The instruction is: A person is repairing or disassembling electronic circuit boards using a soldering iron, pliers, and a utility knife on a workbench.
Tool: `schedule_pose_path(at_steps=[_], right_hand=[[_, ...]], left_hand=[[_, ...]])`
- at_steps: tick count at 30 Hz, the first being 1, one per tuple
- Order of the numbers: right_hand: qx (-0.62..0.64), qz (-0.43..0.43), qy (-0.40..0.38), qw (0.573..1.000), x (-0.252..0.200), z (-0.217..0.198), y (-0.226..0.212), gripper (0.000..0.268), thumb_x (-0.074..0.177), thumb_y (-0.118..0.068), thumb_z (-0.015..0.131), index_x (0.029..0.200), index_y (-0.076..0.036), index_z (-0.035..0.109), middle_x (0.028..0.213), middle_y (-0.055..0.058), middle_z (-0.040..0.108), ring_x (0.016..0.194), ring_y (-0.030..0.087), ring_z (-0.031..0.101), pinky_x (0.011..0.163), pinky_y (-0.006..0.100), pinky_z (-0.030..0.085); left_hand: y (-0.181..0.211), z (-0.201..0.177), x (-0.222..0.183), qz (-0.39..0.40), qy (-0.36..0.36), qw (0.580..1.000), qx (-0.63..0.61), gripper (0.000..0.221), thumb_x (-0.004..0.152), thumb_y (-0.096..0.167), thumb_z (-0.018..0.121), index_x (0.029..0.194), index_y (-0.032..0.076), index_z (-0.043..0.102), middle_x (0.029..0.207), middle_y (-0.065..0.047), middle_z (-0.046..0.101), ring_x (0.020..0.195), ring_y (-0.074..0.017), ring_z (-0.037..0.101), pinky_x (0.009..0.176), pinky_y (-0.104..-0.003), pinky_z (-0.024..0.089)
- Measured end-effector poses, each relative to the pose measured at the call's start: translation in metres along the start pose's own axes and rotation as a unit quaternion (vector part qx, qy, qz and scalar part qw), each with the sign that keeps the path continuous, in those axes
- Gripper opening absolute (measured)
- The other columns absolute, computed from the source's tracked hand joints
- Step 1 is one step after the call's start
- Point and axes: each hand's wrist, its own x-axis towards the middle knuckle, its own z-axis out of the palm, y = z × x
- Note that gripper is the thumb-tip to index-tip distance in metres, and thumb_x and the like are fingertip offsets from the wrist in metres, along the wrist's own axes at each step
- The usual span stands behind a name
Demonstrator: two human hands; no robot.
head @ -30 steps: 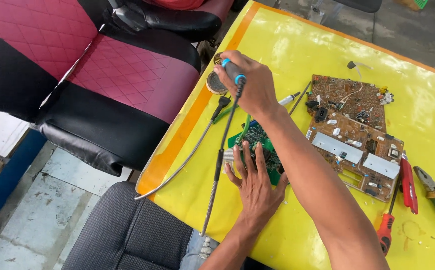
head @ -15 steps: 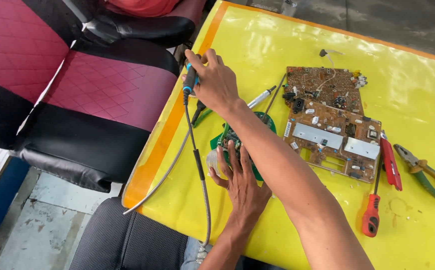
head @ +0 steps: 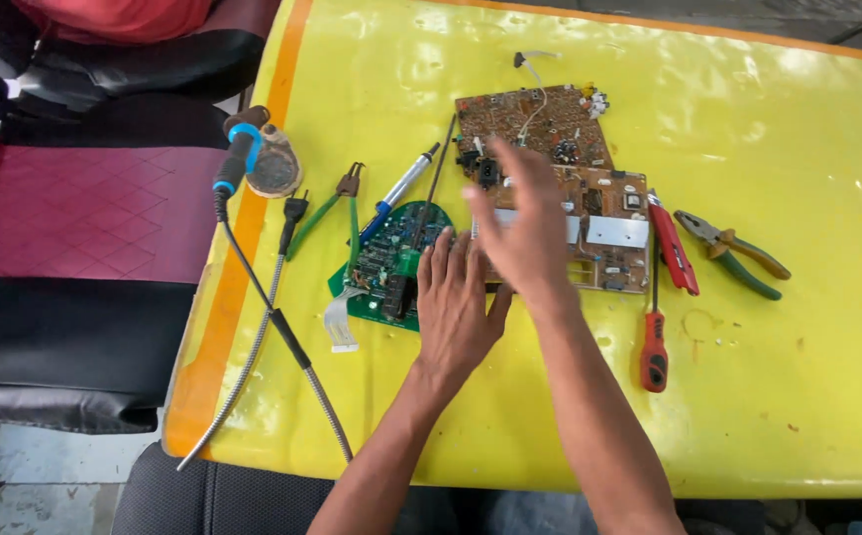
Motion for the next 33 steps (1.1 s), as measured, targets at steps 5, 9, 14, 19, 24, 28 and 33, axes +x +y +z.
schedule_pose_path(at_steps=[5, 9, 14, 19, 24, 28, 33], right_hand=[[-0.187, 0.208, 0.047, 0.959, -0.075, -0.035, 0.098, 0.062, 0.104, -0.040, 0.063, 0.151, -0.002, 0.049, 0.145, 0.030, 0.045, 0.137, 0.050, 0.045, 0.109, 0.066, 0.035], [-0.180, 0.248, 0.009, 0.952, -0.092, -0.033, 0.129, 0.070, 0.100, -0.045, 0.061, 0.157, -0.009, 0.040, 0.156, 0.028, 0.031, 0.146, 0.048, 0.035, 0.116, 0.063, 0.028], [-0.137, 0.277, -0.011, 0.951, -0.084, -0.045, 0.127, 0.071, 0.102, -0.041, 0.059, 0.161, -0.010, 0.033, 0.159, 0.027, 0.029, 0.150, 0.045, 0.033, 0.119, 0.057, 0.030], [-0.102, 0.278, -0.002, 0.955, -0.088, -0.057, 0.123, 0.070, 0.106, -0.043, 0.055, 0.162, -0.008, 0.032, 0.160, 0.030, 0.028, 0.150, 0.048, 0.031, 0.119, 0.061, 0.031], [-0.266, 0.225, -0.038, 0.937, -0.135, -0.094, 0.126, 0.039, 0.103, -0.026, 0.061, 0.140, -0.017, 0.063, 0.133, 0.015, 0.057, 0.125, 0.031, 0.060, 0.103, 0.049, 0.050], [-0.330, 0.218, -0.055, 0.917, -0.186, -0.099, 0.157, 0.043, 0.093, -0.027, 0.071, 0.136, -0.021, 0.068, 0.132, 0.010, 0.059, 0.120, 0.030, 0.063, 0.093, 0.047, 0.057], [-0.316, 0.206, -0.033, 0.925, -0.175, -0.118, 0.193, 0.039, 0.095, -0.010, 0.067, 0.134, -0.015, 0.071, 0.116, 0.013, 0.065, 0.106, 0.036, 0.067, 0.088, 0.047, 0.057]], left_hand=[[0.008, 0.028, 0.034, -0.084, -0.102, 0.991, -0.011, 0.083, 0.092, 0.051, 0.069, 0.154, 0.004, 0.041, 0.145, -0.029, 0.052, 0.143, -0.0491, 0.043, 0.115, -0.060, 0.034], [0.021, 0.038, 0.048, -0.156, -0.178, 0.971, 0.018, 0.085, 0.093, 0.060, 0.061, 0.156, 0.006, 0.041, 0.140, -0.029, 0.057, 0.135, -0.0449, 0.053, 0.109, -0.058, 0.038], [0.026, 0.035, 0.035, -0.180, -0.141, 0.973, 0.034, 0.067, 0.095, 0.062, 0.058, 0.139, 0.010, 0.059, 0.122, -0.018, 0.072, 0.116, -0.0355, 0.068, 0.103, -0.055, 0.040], [0.020, 0.048, 0.022, -0.143, -0.082, 0.983, 0.086, 0.067, 0.095, 0.069, 0.058, 0.128, 0.012, 0.067, 0.119, -0.015, 0.072, 0.116, -0.0327, 0.066, 0.108, -0.062, 0.032], [0.018, 0.050, 0.016, -0.127, -0.047, 0.985, 0.103, 0.066, 0.091, 0.067, 0.064, 0.126, 0.011, 0.068, 0.126, -0.015, 0.066, 0.118, -0.0315, 0.062, 0.108, -0.060, 0.035], [0.012, 0.058, 0.013, -0.123, -0.052, 0.983, 0.126, 0.063, 0.088, 0.063, 0.069, 0.123, 0.011, 0.068, 0.126, -0.012, 0.063, 0.120, -0.0284, 0.059, 0.109, -0.058, 0.033], [0.010, 0.058, 0.010, -0.082, -0.040, 0.985, 0.148, 0.055, 0.093, 0.053, 0.070, 0.127, 0.010, 0.063, 0.129, -0.013, 0.060, 0.120, -0.0281, 0.058, 0.111, -0.058, 0.030]])
